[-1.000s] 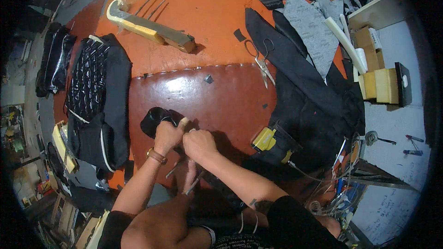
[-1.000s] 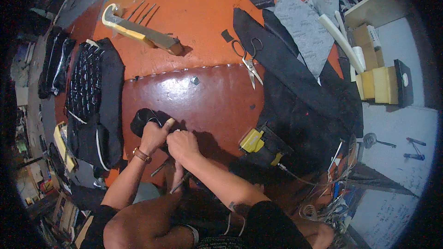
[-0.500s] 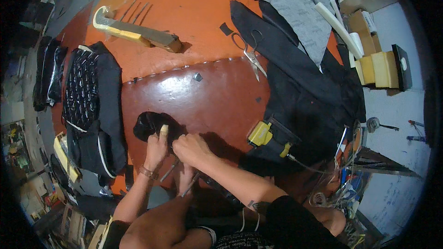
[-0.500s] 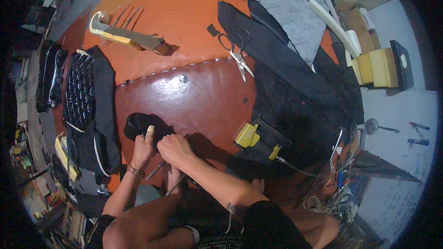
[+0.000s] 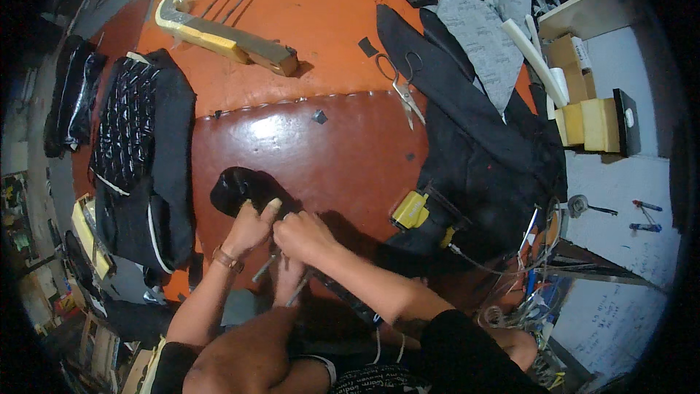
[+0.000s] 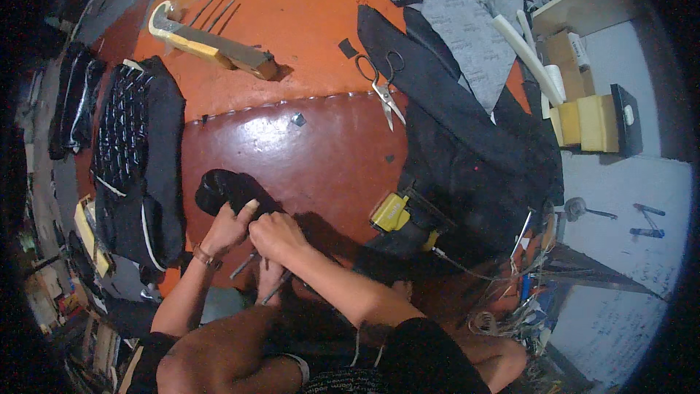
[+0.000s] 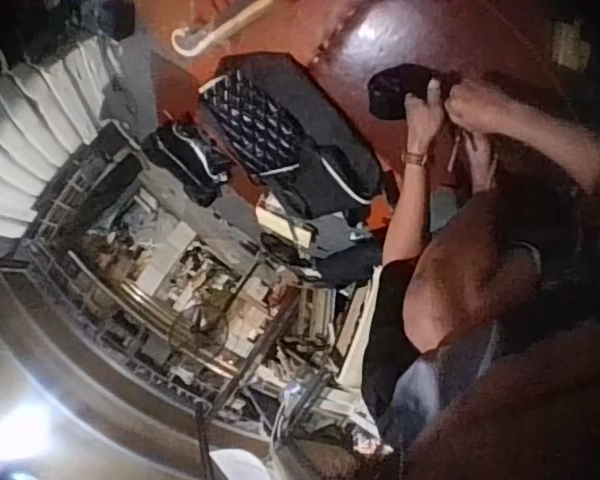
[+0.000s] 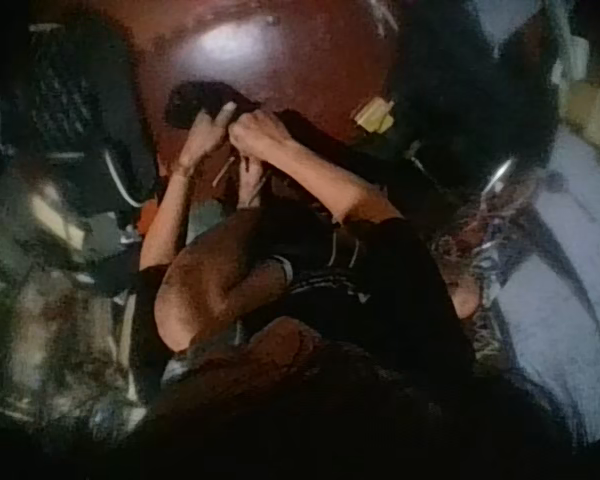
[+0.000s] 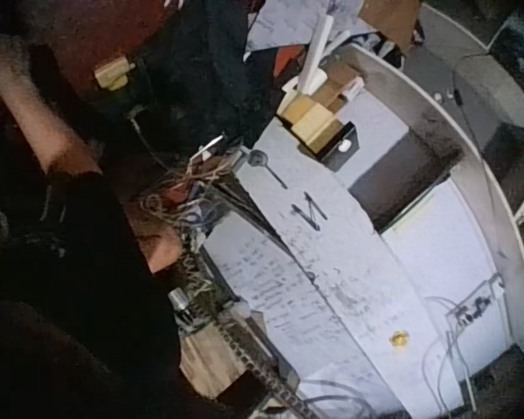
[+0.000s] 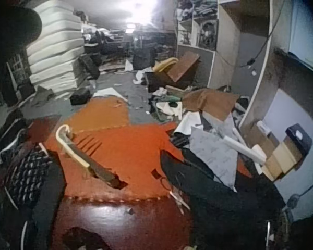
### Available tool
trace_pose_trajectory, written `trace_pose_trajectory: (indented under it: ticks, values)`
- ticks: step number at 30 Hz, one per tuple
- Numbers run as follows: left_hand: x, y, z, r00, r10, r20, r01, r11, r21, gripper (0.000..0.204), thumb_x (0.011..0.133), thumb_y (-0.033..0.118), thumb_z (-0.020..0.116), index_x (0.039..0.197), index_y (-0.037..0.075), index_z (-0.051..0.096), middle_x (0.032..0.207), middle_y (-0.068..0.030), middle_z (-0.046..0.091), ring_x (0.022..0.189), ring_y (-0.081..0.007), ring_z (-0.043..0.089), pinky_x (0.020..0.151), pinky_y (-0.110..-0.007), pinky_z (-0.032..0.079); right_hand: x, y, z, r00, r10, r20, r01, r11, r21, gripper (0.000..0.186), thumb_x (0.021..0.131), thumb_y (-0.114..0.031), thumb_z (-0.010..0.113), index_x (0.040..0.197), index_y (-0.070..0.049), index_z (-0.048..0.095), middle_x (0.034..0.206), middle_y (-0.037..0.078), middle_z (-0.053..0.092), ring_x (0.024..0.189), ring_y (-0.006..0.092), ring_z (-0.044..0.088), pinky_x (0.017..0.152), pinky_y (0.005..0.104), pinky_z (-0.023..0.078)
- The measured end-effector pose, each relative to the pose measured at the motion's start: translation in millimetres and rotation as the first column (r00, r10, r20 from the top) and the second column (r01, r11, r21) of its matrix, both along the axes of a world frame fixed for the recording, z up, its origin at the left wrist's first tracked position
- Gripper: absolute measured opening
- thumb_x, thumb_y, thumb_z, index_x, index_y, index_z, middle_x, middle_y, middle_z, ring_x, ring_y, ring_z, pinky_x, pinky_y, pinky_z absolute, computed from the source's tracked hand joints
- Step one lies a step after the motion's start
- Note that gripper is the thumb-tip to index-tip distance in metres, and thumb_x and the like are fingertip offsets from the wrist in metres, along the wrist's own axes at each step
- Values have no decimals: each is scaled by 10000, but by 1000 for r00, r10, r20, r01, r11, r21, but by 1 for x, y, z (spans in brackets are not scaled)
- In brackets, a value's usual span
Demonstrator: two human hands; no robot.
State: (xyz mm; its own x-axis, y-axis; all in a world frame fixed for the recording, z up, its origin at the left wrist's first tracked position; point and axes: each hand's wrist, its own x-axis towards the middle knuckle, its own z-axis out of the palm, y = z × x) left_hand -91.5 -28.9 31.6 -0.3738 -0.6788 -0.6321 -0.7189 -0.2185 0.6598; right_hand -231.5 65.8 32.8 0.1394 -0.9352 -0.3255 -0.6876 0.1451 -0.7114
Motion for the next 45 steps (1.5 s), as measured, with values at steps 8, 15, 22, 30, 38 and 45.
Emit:
trace_pose_trajectory:
  ticks: [8, 15, 22, 30, 38, 45]
  values:
    - [36, 21, -17, 992, -111, 66, 127, 941, -313, 593, 1036, 327, 675, 600, -48, 529, 515, -126, 469, 479, -152, 446, 463, -425, 362, 21, 2, -6, 989, 51, -135, -64, 994, -94, 189, 877, -149, 642, 821, -9, 757, 816, 214, 746, 753, 381, 755, 678, 486, 615]
    - [35, 24, -10, 978, -118, 170, 171, 924, -343, 499, 1028, 362, 610, 747, -42, 694, 777, -314, 662, 789, -507, 662, 728, -592, 512, -19, 15, 23, 976, 124, -177, -143, 985, -99, 223, 978, -208, 581, 941, -92, 767, 989, 129, 772, 950, 346, 744, 780, 492, 604]
    - [41, 35, -25, 969, -86, 231, 190, 856, -481, 477, 1041, 449, 573, 848, 53, 756, 857, -226, 737, 806, -435, 712, 727, -552, 564, -168, 162, -3, 653, -378, -656, 559, 825, 82, 807, 884, -184, 760, 1576, -42, 369, 1228, 303, 665, 1100, 460, 675, 953, 515, 537]
    - [42, 34, -32, 985, -60, 160, 138, 832, -537, 483, 1025, 472, 579, 820, 72, 756, 786, -196, 727, 769, -404, 715, 711, -553, 556, -163, 154, 6, 750, -278, -600, 490, 843, 222, 908, 852, -246, 820, 1608, -60, 354, 1310, 305, 667, 1223, 460, 649, 1044, 477, 519]
    - [46, 32, -25, 987, -80, 139, 137, 870, -473, 416, 1010, 430, 593, 853, 97, 786, 850, -158, 762, 831, -359, 750, 733, -509, 581, -99, 18, 92, 897, 249, -365, -197, 965, 172, 596, 763, -163, 765, 1353, -206, 695, 1101, 241, 743, 1045, 464, 697, 966, 530, 545]
    - [49, 34, -31, 998, -54, 30, 61, 876, -478, 375, 1002, 405, 614, 888, 89, 783, 843, -183, 753, 811, -397, 739, 737, -537, 571, -39, -58, 92, 715, 468, -519, -395, 883, 252, 419, 746, -181, 745, 1163, -161, 785, 962, 218, 764, 925, 430, 735, 873, 528, 580]
